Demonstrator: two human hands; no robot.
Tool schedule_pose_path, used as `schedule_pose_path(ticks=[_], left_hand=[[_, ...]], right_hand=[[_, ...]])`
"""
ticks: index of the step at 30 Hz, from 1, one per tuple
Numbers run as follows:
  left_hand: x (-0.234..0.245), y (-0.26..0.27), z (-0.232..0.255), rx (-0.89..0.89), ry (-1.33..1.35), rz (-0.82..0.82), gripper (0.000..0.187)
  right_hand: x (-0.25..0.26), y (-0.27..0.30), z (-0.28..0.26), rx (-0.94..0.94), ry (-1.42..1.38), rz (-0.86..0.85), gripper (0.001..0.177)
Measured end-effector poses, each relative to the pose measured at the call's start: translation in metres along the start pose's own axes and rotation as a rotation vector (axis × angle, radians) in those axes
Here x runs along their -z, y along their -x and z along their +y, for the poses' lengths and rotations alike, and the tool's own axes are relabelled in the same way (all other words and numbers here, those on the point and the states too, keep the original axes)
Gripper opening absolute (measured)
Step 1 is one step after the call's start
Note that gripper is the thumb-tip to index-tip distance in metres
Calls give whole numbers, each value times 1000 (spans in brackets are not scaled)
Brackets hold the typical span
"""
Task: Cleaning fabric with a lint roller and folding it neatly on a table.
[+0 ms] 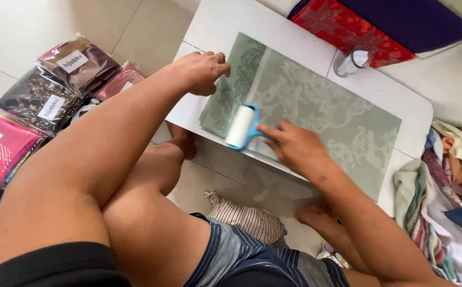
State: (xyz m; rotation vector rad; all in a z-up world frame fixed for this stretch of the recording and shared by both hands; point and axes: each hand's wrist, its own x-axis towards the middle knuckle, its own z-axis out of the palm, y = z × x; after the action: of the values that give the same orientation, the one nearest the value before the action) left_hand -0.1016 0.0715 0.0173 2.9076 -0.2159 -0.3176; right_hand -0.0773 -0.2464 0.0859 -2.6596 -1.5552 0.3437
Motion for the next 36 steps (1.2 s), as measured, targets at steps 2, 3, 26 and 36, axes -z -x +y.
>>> schedule_pose_path(ticks=[2, 3, 26, 36], left_hand=[[-8, -2, -7, 16, 4, 8, 51], [-12, -2, -11, 29, 6, 15, 52], [-30, -6, -25, 149, -21, -94, 55], [-25, -2, -10, 56, -77, -77, 57]], right_hand=[[1, -20, -19, 10, -53, -21, 33], [1, -30, -29, 16, -107, -40, 33], [20, -52, -33, 105, -208, -96, 43], [86, 24, 103, -314, 51, -368, 36]])
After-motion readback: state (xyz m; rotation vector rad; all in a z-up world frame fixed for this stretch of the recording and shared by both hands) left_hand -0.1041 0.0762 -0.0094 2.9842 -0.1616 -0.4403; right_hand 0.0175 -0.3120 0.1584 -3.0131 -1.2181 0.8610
